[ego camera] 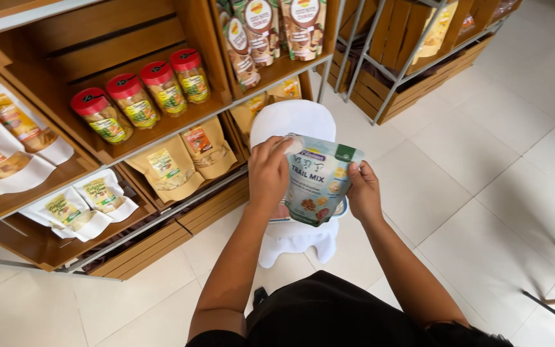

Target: Wiping down grocery product packages and wooden shelves with a cloth.

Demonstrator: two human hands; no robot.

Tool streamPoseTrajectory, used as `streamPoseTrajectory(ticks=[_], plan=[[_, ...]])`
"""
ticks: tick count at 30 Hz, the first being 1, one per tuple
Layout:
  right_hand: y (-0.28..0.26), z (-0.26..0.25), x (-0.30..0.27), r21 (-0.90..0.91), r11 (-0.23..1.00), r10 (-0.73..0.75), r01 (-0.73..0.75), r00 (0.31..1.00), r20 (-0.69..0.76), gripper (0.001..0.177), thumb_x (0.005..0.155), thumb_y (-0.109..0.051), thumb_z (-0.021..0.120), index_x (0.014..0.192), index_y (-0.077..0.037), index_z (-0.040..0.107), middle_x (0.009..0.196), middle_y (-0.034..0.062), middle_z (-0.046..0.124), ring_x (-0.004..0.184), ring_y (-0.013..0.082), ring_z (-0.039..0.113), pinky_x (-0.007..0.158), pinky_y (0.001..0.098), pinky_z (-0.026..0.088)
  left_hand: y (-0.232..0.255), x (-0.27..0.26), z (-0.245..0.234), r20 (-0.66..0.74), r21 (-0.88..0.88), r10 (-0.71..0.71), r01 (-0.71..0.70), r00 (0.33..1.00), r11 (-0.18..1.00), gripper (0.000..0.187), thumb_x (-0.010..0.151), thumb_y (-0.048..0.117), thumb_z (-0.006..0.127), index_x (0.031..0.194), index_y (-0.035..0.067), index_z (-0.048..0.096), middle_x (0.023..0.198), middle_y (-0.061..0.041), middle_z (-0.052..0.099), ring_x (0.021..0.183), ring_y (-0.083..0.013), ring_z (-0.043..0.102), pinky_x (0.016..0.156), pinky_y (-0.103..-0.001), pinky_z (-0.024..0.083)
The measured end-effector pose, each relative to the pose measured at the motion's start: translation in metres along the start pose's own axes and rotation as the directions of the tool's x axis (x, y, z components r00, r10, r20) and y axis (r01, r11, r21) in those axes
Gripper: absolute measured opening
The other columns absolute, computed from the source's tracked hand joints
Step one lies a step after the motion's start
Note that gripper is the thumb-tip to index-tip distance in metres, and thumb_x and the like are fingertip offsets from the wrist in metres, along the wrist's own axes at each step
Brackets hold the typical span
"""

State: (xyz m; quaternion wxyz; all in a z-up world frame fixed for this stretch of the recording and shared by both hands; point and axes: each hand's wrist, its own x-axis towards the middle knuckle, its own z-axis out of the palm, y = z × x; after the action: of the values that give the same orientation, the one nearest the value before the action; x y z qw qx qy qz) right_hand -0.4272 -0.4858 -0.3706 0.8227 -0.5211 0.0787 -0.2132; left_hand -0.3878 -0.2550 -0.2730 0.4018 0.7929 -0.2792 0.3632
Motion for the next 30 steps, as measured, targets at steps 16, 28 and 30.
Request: streamPoseTrajectory(ticks=[16,28,30], plan=[[-0.102,-0.119,-0.035,0.132,0.991,0.048,-0.037,0.996,-0.081,0.018,0.11,-0.025,0.05,0.114,-0.009,0.057,0.1,0.0114,0.071,0.093,0.0278,0.076,0.08,0.0468,0.066,0.159,-0.057,0.103,0.181,-0.176,-0.002,0.035,0.983,0.984,0.038,0.1,0.008,0.052,0.132,0.023,0.067,0.12,-0.012,0.061,0.113,-0.0311,0.058,0.094,-0.041,0.049],[-0.102,-0.147,-0.03,0.139,0.99,-0.021,0.028,0.999,-0.05,0.017,0.11,-0.024,0.049,0.113,-0.009,0.056,0.102,0.0142,0.072,0.094,0.0269,0.076,0.081,0.0455,0.065,0.185,-0.067,0.145,0.289,0.093,0.051,-0.081,0.956,0.992,0.038,0.099,0.008,0.057,0.129,0.026,0.07,0.134,-0.013,0.05,0.12,-0.0363,0.049,0.089,-0.047,0.043],[-0.099,-0.145,-0.032,0.164,0.986,-0.021,0.026,0.999,-0.033,0.016,0.11,-0.023,0.048,0.113,-0.009,0.055,0.102,0.0155,0.071,0.094,0.0279,0.076,0.081,0.0461,0.065,0.182,-0.07,0.143,0.277,0.105,0.048,-0.08,0.96,0.991,0.036,0.1,0.01,0.056,0.13,0.026,0.07,0.135,-0.012,0.05,0.121,-0.0366,0.049,0.09,-0.047,0.043]])
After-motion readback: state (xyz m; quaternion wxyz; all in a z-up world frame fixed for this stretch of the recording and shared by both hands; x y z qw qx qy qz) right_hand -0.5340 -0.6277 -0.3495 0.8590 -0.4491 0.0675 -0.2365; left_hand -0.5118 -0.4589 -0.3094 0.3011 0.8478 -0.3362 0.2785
